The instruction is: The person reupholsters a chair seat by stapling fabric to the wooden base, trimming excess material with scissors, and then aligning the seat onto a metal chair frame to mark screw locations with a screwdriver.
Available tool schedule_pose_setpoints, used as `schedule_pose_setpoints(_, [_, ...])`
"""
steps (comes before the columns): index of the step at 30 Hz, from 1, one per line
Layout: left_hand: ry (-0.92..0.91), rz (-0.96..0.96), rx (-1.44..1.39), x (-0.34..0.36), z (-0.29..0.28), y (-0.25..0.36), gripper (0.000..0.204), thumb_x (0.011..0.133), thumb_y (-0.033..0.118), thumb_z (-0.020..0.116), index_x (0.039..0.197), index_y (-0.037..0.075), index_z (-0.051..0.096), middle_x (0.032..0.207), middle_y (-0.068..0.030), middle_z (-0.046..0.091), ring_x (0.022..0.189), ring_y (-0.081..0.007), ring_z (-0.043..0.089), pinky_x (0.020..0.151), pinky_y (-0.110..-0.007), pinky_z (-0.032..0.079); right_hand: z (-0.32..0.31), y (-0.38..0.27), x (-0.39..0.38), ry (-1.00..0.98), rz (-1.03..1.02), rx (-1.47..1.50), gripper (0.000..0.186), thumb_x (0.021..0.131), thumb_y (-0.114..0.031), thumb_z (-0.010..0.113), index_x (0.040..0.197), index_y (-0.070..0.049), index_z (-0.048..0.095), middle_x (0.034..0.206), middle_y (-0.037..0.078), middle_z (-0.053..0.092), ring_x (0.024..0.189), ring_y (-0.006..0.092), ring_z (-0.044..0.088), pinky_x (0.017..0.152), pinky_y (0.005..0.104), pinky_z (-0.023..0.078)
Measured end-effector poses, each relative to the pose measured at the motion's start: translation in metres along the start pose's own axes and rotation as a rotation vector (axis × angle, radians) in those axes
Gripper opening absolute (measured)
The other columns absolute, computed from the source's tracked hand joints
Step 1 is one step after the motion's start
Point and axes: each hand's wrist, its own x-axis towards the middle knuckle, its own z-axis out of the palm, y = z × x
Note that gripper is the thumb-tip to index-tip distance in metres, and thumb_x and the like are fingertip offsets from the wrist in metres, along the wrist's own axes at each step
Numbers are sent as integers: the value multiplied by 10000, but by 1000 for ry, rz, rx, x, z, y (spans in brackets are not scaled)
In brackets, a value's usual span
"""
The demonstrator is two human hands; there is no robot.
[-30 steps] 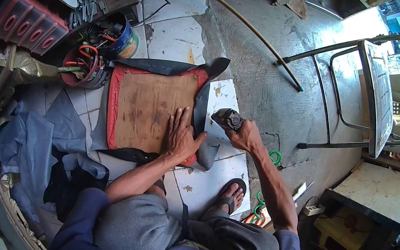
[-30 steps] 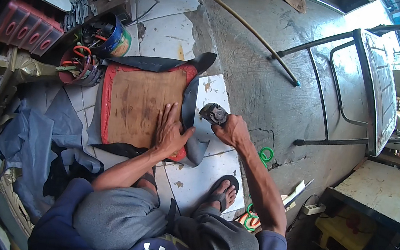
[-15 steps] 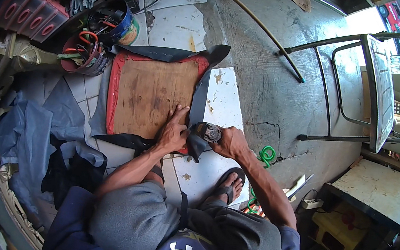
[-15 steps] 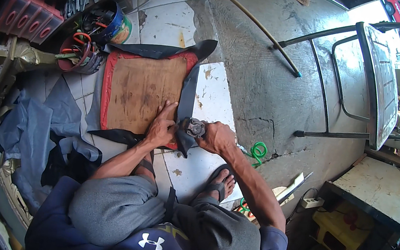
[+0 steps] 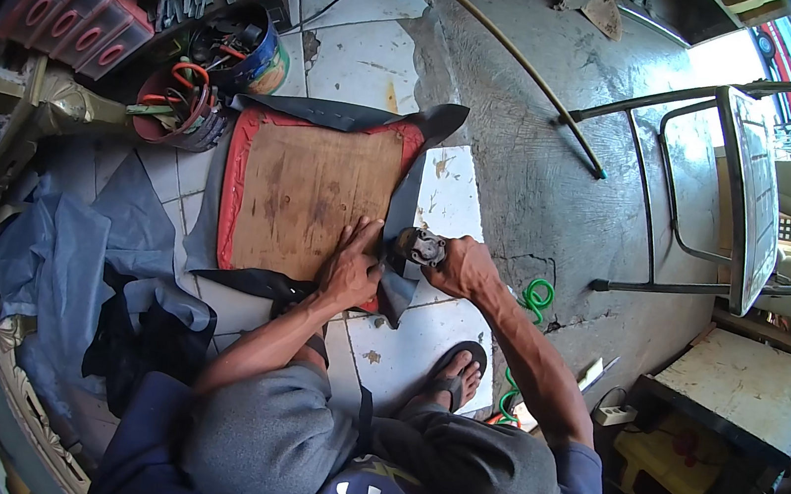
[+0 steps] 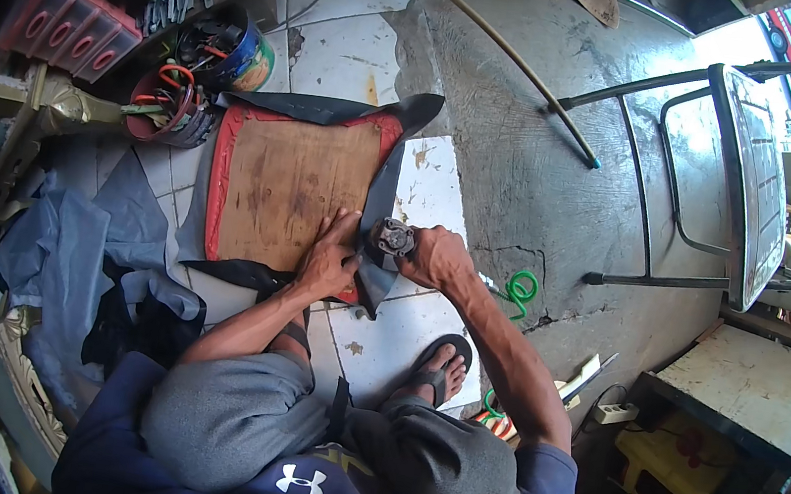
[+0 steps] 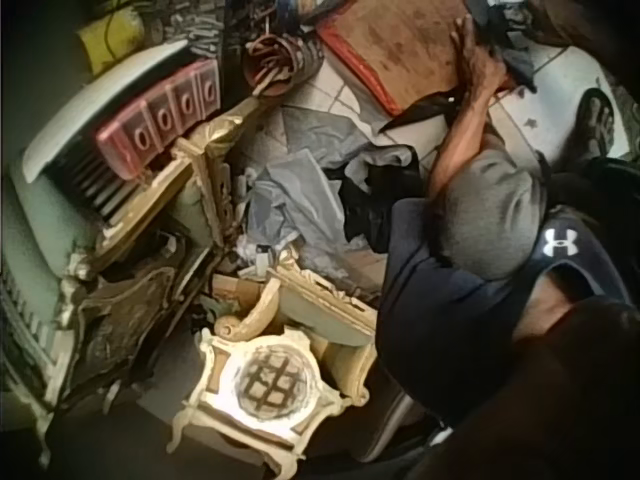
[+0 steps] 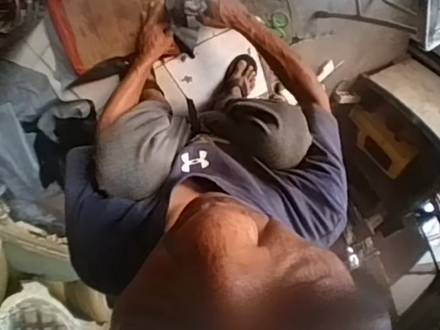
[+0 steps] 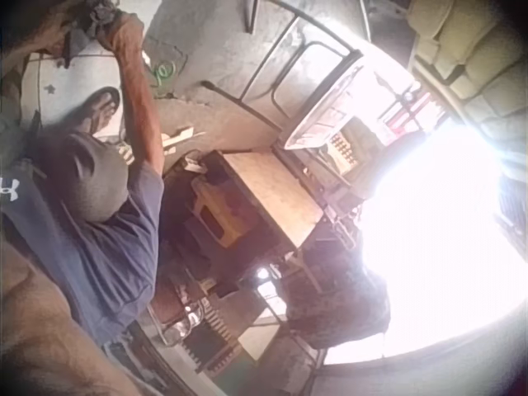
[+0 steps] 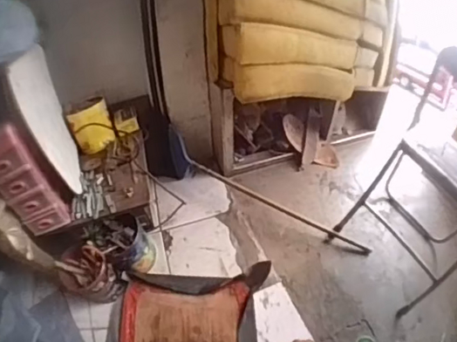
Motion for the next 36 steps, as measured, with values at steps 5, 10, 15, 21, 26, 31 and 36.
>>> schedule_pose_setpoints(5, [17,32,-27,-7,6,-1,164,841,103,707,839,-53,758,1600,-176,379,1532,-363,250,1254,-513,179,-15,-1,15,5,49,2,354,788,-324,683,948,-11,726,792,290,697,779,464,705,743,514,586])
schedule_pose_setpoints(10, [50,44,-32,-6,6,-4,197,849,130,695,861,-53,767,1592,-207,379,1524,-390,252,1254,-518,174,-11,6,25,61,-13,-4,358,780,-333,701,875,12,724,754,309,680,742,505,691,731,510,587])
schedule_pose_setpoints(15, [24,58,-9,2,3,4,236,848,142,691,926,-63,776,1598,-217,362,1536,-383,223,1252,-527,166,-17,15,38,118,83,62,353,779,-318,692,864,24,717,762,319,674,767,487,695,746,528,577])
schedule_pose_setpoints(21, [501,-39,-91,0,-61,-33,155,929,118,632,995,-3,703,1302,-231,634,1298,-401,559,1097,-464,438,-19,13,-20,207,314,156,321,775,-277,681,896,18,718,781,296,681,796,483,693,756,540,563])
schedule_pose_setpoints(26, [821,-704,297,-35,-140,-165,412,920,217,655,1250,-21,585,1279,-245,573,1261,-408,498,1109,-474,377,46,96,-102,464,647,-40,378,784,-261,678,1055,2,691,801,282,686,784,460,698,727,532,552])
schedule_pose_setpoints(31, [677,-891,404,-36,-152,-194,570,907,390,688,1280,-21,562,1251,-245,613,1204,-415,548,1058,-477,430,97,150,-172,626,837,-125,725,786,-175,717,1461,-74,471,1219,272,615,1089,444,621,918,522,497])
schedule_pose_setpoints(36, [593,-733,217,-39,-166,-180,368,923,348,675,1059,9,631,1047,-234,672,982,-430,636,861,-493,490,84,85,-162,625,940,-321,779,802,-151,710,1511,-56,403,1332,235,517,1243,456,484,1034,550,400])
